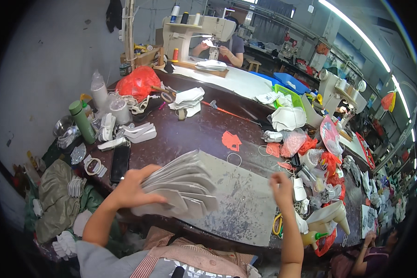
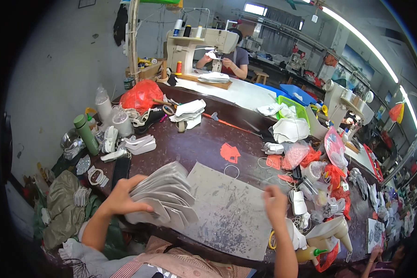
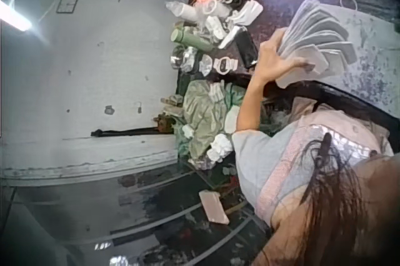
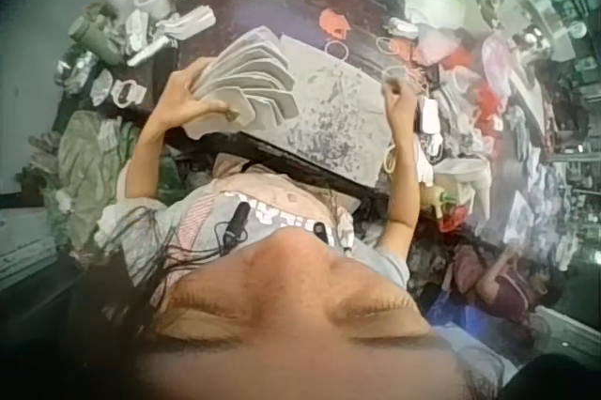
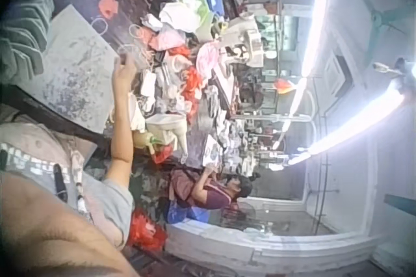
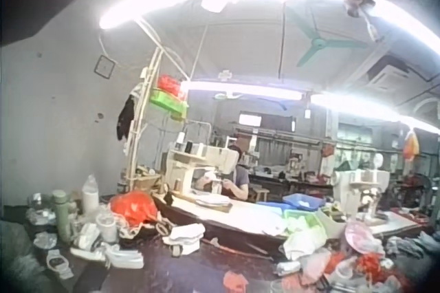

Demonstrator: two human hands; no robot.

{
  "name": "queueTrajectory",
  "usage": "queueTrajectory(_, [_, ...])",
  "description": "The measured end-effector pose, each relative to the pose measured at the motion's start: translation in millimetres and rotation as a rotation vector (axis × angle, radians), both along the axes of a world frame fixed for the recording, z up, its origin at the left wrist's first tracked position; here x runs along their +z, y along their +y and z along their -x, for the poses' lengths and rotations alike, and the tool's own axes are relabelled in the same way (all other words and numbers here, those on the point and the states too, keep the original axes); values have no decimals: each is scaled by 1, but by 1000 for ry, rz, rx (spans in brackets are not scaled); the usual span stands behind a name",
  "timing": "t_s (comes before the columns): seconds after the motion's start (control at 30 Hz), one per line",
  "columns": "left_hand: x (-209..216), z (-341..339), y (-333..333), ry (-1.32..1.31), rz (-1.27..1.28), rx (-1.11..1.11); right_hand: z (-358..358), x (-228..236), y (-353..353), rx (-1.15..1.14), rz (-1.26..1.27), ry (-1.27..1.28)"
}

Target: The person assembles white fabric face masks by hand. They pick up white fabric pieces, place them on a work surface, and apply adhesive from a squeeze bottle to the edges. The person then folds the fabric pieces to form the mask shape and stacks the finished units.

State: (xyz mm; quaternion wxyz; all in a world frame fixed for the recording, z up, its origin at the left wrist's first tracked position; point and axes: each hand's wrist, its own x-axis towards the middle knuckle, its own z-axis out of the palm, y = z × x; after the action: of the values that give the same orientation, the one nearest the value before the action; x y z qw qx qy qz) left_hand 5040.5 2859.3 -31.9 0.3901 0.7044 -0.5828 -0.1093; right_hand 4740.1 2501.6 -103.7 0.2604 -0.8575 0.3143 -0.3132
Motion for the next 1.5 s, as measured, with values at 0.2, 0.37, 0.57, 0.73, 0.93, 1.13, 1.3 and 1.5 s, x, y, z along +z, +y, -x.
queueTrajectory(0.2, [-84,67,-102,1068,-45,-464,-68,-18,107,387,-694,-362])
queueTrajectory(0.37, [-142,90,-109,1669,-26,-527,-34,-2,100,308,-1203,-306])
queueTrajectory(0.57, [-161,27,-104,2072,411,-577,50,-58,145,444,-1674,-19])
queueTrajectory(0.73, [-126,-4,-113,1978,218,-252,60,-9,123,851,-1422,-871])
queueTrajectory(0.93, [-83,55,-123,887,-543,-538,-3,2,58,652,-808,-293])
queueTrajectory(1.13, [-122,35,-130,1126,-811,-257,-19,105,134,1508,16,16])
queueTrajectory(1.3, [-104,39,-128,1844,-61,-126,46,38,50,559,-858,-901])
queueTrajectory(1.5, [-95,2,-153,1880,-144,-138,3,-69,28,-57,-1079,-807])
